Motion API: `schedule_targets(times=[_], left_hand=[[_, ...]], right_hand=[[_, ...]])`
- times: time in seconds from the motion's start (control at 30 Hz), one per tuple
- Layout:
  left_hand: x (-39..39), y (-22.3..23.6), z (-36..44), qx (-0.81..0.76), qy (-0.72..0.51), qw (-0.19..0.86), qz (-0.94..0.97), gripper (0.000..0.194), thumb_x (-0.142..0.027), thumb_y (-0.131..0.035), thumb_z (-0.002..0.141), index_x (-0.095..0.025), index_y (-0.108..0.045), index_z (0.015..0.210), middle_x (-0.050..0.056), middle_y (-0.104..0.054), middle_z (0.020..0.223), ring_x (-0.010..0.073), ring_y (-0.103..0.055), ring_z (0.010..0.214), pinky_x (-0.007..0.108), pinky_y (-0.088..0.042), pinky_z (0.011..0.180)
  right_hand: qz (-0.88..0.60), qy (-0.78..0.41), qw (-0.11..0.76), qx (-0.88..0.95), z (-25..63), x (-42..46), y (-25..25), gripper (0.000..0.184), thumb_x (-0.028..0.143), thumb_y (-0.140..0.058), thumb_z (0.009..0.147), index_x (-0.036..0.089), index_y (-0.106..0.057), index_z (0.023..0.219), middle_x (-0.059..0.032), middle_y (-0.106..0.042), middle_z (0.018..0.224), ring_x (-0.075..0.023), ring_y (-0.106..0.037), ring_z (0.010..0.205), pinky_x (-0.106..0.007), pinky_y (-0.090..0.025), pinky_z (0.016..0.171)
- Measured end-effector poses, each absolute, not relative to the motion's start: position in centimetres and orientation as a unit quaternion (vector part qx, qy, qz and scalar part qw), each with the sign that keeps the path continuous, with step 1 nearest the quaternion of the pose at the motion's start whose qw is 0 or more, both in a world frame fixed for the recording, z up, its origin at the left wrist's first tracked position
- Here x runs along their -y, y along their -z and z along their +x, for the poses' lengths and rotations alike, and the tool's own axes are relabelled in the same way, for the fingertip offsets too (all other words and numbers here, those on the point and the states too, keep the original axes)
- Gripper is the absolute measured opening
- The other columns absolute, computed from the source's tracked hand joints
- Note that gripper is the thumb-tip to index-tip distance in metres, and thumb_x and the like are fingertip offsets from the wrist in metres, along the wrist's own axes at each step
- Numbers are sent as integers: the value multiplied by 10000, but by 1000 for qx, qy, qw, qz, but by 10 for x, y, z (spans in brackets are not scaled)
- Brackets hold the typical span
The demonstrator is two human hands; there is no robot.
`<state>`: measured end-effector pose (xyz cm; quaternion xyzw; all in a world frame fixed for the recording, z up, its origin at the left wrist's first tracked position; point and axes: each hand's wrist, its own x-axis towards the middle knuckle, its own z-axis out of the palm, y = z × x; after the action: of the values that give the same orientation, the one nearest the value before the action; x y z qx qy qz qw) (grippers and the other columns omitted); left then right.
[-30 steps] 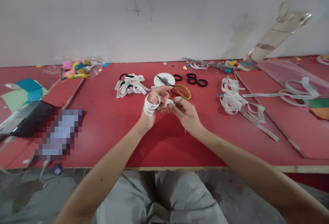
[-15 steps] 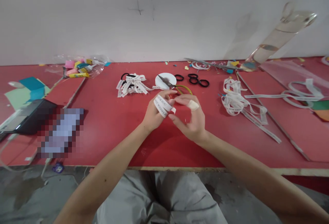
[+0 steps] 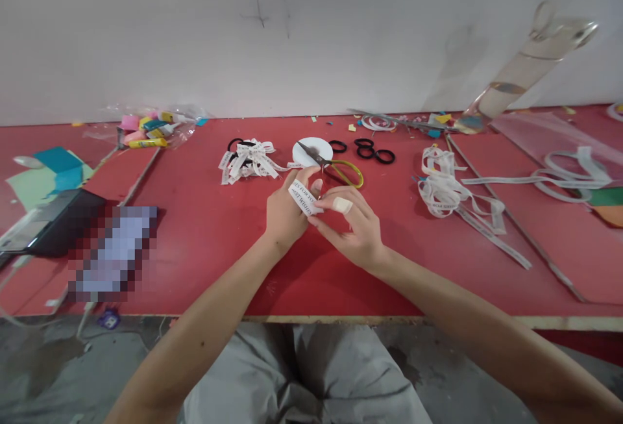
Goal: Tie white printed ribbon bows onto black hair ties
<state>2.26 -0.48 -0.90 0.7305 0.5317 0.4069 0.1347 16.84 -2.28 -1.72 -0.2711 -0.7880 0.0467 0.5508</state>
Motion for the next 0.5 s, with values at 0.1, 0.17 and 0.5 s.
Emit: schedule_targets(times=[0.1,0.17,0.5], left_hand=[[5,9,23,-526,-409,133,734,320,-420,-404,989,-265,-582,1205,60,-644,1148,174,-631,879,276,-439,712],[5,8,22,-515,-416,149,735,307,-418,-399,992,-267,-599,1168,51,-652,1137,166,-635,865,278,-445,732],[3,13,22,-479,-478,256,690,291,-400,-431,978,-232,-668,984,14,-652,821,144,-564,712,267,-418,673]], right_hand=[[-282,-64,553,781,168,24,16,273,153,-683,833,269,-603,1068,-47,-667,941,-217,-637,922,-409,-549,796],[-284,-81,556,777,168,24,15,251,143,-674,839,267,-606,1046,-38,-659,915,-206,-633,906,-391,-545,785],[-295,-138,543,774,170,22,12,145,190,-664,862,253,-616,983,-12,-619,813,-179,-606,819,-359,-523,752]])
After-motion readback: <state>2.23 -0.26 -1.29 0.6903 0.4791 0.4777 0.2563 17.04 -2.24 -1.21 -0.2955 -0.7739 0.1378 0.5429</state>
